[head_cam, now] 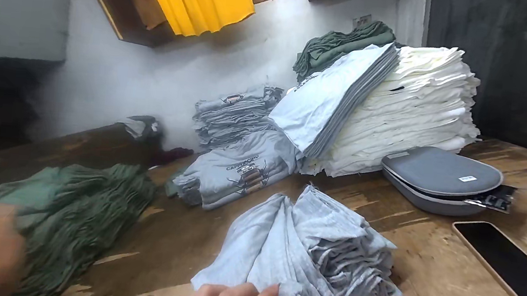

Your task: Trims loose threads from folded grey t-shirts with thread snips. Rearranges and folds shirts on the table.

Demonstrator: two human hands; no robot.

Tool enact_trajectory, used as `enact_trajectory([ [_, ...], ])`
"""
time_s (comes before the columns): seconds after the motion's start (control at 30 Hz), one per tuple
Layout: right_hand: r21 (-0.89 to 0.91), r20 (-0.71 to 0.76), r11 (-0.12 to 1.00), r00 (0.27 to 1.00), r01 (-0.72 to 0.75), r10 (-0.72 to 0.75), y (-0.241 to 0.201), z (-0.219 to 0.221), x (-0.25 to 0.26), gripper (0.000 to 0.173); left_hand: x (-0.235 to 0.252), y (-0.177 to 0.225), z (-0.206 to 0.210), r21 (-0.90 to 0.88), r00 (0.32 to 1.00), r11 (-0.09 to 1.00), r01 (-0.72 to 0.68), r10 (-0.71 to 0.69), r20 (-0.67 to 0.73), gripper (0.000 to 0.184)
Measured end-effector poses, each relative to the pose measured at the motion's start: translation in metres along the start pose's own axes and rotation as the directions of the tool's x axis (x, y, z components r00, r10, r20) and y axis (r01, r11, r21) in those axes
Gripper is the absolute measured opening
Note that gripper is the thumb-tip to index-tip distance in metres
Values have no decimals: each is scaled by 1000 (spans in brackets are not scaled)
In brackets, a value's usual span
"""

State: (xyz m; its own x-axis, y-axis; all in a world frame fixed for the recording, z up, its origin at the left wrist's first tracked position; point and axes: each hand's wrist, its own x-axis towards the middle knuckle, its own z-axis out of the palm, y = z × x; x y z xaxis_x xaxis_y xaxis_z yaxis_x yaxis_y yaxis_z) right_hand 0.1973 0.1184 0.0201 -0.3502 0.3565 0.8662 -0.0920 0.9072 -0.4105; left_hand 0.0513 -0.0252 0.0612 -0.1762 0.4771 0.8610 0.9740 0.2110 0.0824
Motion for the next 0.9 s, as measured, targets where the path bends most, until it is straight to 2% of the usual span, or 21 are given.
enact_trajectory([
  [0.07,-73,35,993,995,-95,97,-6,5,4,54,3,0,-2,35,1000,999,-14,13,16,16],
  [0.13,-133,2,984,993,-117,118,-10,17,7,62,4,2,0,75,999,996,-41,39,28,16],
  [0.2,-181,-37,980,997,-80,75,-9,32,9,54,6,4,1,84,999,996,-38,37,18,18],
  [0.3,-128,-134,991,990,27,-44,4,49,6,10,8,3,-5,66,1000,998,-5,6,-14,20],
  [0.33,-69,-161,996,984,62,-72,7,49,5,7,8,2,-7,56,1000,998,-9,9,-11,19],
  [0.47,60,-179,996,983,62,-51,10,40,-1,12,1,4,-8,24,999,999,-47,47,25,12],
  [0.6,10,-198,997,977,82,-79,10,39,-5,11,-2,8,8,56,991,990,-132,133,1,11],
  [0.77,-75,-211,986,964,149,-162,17,34,-5,10,0,5,11,82,990,988,-131,134,-39,10],
  [0.9,-76,-227,977,951,198,-210,17,35,-6,9,-3,8,20,-7,988,988,-156,156,-7,11],
])
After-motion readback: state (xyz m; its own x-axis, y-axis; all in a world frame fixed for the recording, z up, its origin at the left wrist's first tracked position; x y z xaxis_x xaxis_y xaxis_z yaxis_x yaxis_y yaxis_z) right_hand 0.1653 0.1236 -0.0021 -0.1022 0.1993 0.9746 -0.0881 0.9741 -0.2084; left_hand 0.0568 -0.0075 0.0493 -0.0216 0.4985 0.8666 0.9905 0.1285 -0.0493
